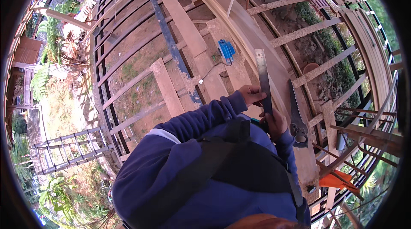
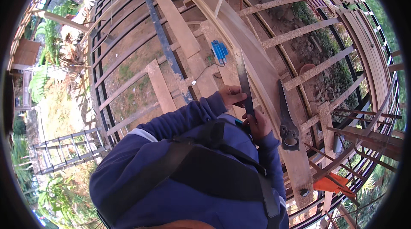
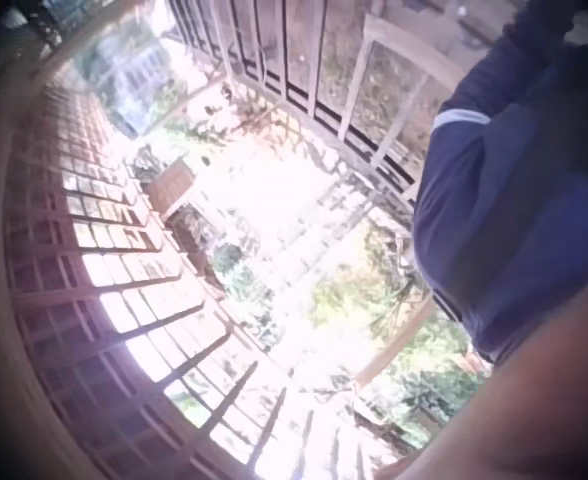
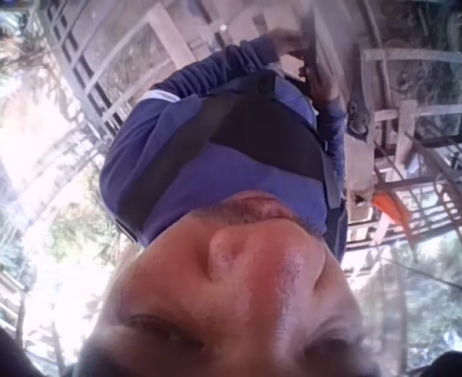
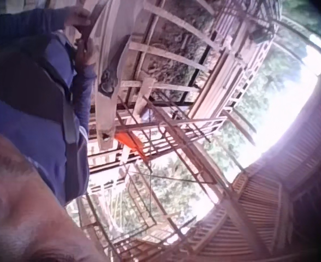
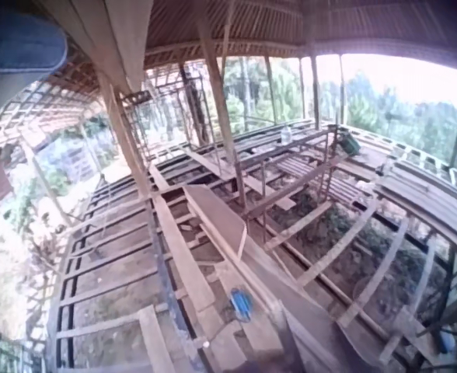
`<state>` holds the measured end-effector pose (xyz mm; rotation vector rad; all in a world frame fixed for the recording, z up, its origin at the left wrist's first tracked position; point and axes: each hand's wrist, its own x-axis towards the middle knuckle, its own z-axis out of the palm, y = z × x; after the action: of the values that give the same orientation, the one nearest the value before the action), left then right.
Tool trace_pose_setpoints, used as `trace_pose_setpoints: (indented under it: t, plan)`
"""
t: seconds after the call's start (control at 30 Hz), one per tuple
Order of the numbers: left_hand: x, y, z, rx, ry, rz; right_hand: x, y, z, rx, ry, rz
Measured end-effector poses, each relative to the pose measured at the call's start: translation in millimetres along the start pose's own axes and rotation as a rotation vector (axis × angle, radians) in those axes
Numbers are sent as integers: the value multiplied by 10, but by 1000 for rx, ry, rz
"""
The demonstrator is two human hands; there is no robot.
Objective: The person positions a wooden plank on a house frame, marks a cutting line using a square ruler and a pencil, and saws through the plank using a hand saw while standing on the structure.
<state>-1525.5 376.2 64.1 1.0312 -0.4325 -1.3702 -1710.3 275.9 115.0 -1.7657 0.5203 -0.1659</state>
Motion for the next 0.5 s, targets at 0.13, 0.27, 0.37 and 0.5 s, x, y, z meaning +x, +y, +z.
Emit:
trace_pose_setpoints:
  t: [0.13, 0.27, 0.37, 0.5]
  plan:
    - [22, 358, -497, 45, -30, 10, 725, -175, 324, -18, 176, -113]
    - [145, 809, -707, 150, -36, -28, 1434, -683, 504, 202, 418, -211]
    - [395, 887, -826, 124, -89, -54, 1886, -740, 426, 38, 324, -188]
    - [825, 1020, -1335, 293, -88, -7, 2606, -760, 355, -143, 286, -81]
